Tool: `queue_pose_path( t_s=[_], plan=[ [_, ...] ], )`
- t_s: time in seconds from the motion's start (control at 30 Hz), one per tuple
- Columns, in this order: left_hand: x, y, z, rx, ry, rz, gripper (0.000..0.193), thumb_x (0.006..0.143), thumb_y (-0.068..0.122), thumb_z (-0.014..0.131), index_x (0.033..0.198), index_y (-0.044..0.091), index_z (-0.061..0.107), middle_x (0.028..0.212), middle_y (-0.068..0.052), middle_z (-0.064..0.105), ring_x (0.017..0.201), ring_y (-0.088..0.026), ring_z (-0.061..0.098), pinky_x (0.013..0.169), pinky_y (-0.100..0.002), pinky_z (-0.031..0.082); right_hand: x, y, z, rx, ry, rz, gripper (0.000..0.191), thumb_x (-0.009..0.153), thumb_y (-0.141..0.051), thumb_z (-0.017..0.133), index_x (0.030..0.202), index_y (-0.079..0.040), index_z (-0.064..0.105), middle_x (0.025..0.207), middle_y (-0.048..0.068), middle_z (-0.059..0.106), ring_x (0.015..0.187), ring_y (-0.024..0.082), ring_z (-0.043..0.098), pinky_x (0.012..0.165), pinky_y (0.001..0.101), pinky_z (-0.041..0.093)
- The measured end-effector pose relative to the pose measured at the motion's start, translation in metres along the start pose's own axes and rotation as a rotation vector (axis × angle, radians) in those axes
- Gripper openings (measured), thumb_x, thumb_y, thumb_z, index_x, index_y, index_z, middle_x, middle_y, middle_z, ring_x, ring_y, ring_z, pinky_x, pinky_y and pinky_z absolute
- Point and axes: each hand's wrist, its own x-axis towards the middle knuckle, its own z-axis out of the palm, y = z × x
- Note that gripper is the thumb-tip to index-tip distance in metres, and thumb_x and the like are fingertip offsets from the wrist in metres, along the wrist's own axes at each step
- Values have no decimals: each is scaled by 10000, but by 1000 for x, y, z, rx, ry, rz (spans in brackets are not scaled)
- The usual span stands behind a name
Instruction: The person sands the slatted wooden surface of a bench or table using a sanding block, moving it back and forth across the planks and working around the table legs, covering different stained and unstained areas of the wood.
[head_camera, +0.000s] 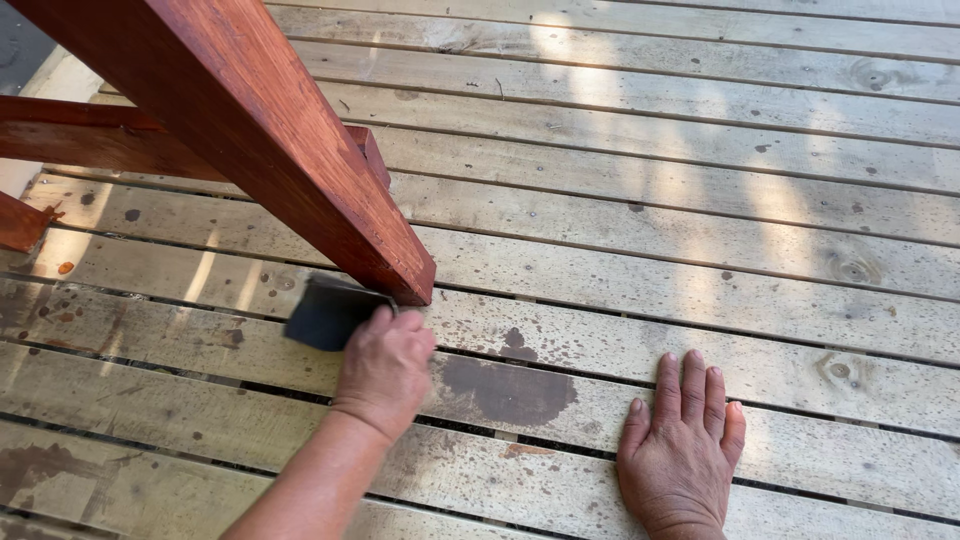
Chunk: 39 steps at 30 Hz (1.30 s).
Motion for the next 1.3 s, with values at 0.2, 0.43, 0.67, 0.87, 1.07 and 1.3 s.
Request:
queue_pose_path(
  t_s=[0.2, 0.43, 0.67, 0.87, 1.07, 1.3],
  plan=[
    [3, -21, -7, -238, 107, -171, 236, 689, -60, 615, 784, 110, 747, 926, -49, 678, 868, -295, 591, 804, -427, 552, 2, -1, -1, 3, 3, -3, 665, 976, -427, 350, 1569, -127, 325, 1661, 109, 261, 1554, 280, 161, 1236, 495, 45],
    [9, 11, -2, -195, -23, -117, 231, 783, -34, 599, 786, 132, 760, 930, -37, 699, 932, -271, 628, 883, -386, 564, 1, -1, -2, -16, -5, -2, 669, 974, -428, 347, 1568, -121, 328, 1660, 119, 271, 1553, 286, 170, 1234, 496, 51],
    [7, -19, -5, -239, 153, -220, 223, 718, 1, 629, 820, 134, 776, 935, -44, 707, 923, -318, 624, 837, -416, 555, 2, -2, -3, -5, -11, -1, 663, 980, -426, 348, 1569, -121, 335, 1666, 122, 280, 1562, 292, 184, 1249, 504, 64],
    [11, -6, 6, -250, 130, -164, 166, 756, 4, 643, 764, 132, 750, 893, -57, 684, 917, -315, 617, 832, -425, 558, 2, -2, -3, 10, -7, -6, 672, 977, -430, 337, 1570, -115, 327, 1668, 129, 269, 1558, 297, 180, 1241, 506, 61],
    [-2, -14, -4, -176, 152, -144, 132, 713, -14, 644, 741, 94, 714, 887, -41, 665, 882, -296, 606, 810, -406, 560, 2, -3, -2, 7, 14, -12, 661, 982, -417, 335, 1573, -121, 324, 1665, 120, 263, 1553, 288, 171, 1239, 507, 42],
    [-10, -19, 14, -110, 189, -57, 80, 740, 45, 662, 690, 108, 669, 858, -52, 632, 912, -313, 592, 807, -437, 549, 2, -1, -1, -23, -18, 7, 663, 978, -432, 327, 1568, -130, 321, 1660, 113, 252, 1551, 285, 154, 1235, 489, 32]
  ],
)
